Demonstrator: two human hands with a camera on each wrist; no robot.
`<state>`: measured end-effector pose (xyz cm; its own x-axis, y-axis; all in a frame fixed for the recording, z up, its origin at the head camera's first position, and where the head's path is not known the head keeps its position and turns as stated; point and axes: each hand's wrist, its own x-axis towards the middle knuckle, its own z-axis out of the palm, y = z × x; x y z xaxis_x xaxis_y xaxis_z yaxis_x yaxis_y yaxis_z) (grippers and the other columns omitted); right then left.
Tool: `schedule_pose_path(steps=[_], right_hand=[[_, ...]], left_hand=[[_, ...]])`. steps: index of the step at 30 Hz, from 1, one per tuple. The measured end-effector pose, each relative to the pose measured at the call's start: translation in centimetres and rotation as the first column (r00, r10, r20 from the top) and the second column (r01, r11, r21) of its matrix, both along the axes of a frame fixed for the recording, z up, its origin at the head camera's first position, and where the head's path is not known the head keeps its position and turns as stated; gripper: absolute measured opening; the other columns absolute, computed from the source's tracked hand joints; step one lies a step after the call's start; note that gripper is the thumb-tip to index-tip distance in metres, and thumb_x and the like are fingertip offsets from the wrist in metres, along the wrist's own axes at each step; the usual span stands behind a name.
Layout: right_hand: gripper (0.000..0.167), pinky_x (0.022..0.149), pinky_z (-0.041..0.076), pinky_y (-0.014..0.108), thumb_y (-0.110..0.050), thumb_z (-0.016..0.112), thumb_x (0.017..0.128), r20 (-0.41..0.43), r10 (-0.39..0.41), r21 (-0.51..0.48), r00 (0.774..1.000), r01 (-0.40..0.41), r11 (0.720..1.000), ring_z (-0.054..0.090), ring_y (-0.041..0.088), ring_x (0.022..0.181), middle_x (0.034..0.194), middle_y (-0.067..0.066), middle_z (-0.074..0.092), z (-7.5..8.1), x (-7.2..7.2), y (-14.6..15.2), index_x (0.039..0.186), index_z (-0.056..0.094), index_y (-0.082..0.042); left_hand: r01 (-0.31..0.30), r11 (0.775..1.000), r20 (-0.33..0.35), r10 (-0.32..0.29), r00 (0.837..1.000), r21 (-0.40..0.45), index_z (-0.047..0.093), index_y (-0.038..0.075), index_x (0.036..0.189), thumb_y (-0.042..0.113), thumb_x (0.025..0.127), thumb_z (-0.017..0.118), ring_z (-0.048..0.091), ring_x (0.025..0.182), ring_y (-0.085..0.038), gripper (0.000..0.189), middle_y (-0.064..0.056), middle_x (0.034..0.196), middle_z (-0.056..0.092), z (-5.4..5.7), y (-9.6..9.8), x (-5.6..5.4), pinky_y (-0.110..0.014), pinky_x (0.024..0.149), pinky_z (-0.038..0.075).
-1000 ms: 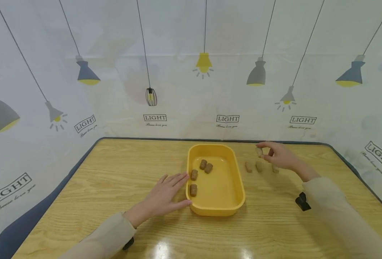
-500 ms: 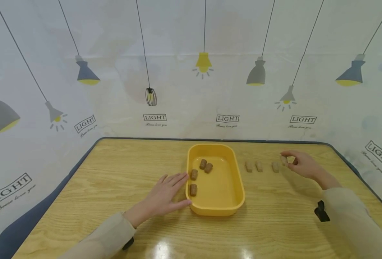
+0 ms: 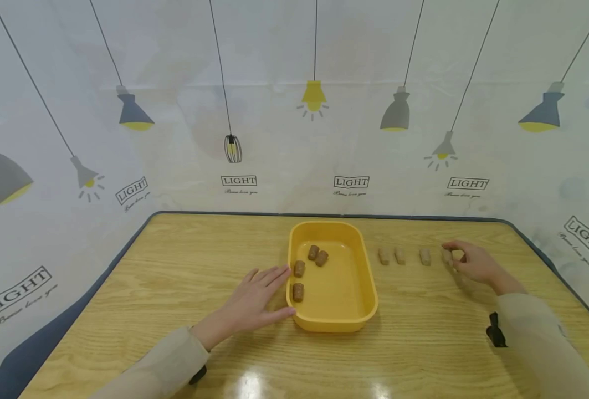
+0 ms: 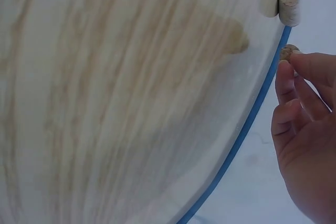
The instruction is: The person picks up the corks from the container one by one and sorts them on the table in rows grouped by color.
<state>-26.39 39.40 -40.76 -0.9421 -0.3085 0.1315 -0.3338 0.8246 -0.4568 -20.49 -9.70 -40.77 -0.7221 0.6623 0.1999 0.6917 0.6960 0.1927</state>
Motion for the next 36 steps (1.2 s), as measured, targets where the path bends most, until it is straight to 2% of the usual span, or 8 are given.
schedule_pose_path(steps=[14, 21, 31, 36], right_hand=[[0.037, 0.057, 0.040, 0.035, -0.001, 0.052, 0.082, 0.008, -0.086, 0.033, 0.996, 0.086, 0.996, 0.049, 0.018, 0.063, 0.113, 0.032, 0.046, -2.0, -0.9, 1.0, 0.117, 0.046, 0.008], [0.036, 0.058, 0.040, 0.037, -0.004, 0.051, 0.084, 0.013, -0.099, 0.030, 0.995, 0.098, 0.995, 0.051, 0.021, 0.065, 0.115, 0.032, 0.045, -1.9, -0.8, 0.8, 0.118, 0.047, 0.007], [0.043, 0.054, 0.037, 0.032, -0.001, 0.053, 0.081, 0.028, -0.093, 0.014, 0.995, 0.093, 0.996, 0.046, 0.016, 0.059, 0.116, 0.033, 0.043, -1.7, -0.9, 0.8, 0.121, 0.043, 0.008], [0.044, 0.056, 0.041, 0.036, -0.006, 0.054, 0.084, 0.010, -0.081, 0.004, 0.997, 0.081, 0.997, 0.051, 0.020, 0.063, 0.119, 0.033, 0.039, -1.3, -0.8, 0.8, 0.123, 0.041, 0.010]], left_hand=[[0.000, 1.000, -0.009, 0.000, 1.000, -0.004, 0.025, 0.008, 0.140, 0.064, 0.083, 0.033, 0.024, 0.127, -0.023, 0.080, -0.005, 0.142, 0.024, -0.1, 0.0, 0.0, -0.049, 0.099, 0.016], [0.002, 1.000, -0.016, -0.002, 1.000, -0.002, 0.026, 0.008, 0.140, 0.064, 0.084, 0.033, 0.024, 0.127, -0.023, 0.079, -0.006, 0.142, 0.025, 0.0, 0.0, 0.0, -0.050, 0.099, 0.017], [0.003, 1.000, -0.015, -0.003, 1.000, -0.011, 0.026, 0.008, 0.140, 0.065, 0.083, 0.031, 0.024, 0.127, -0.025, 0.080, -0.006, 0.142, 0.025, 0.0, 0.0, 0.0, -0.051, 0.099, 0.016], [0.003, 1.000, -0.012, -0.003, 1.000, -0.007, 0.026, 0.008, 0.140, 0.065, 0.084, 0.031, 0.024, 0.127, -0.025, 0.080, -0.006, 0.142, 0.025, 0.0, -0.1, 0.0, -0.051, 0.099, 0.017]])
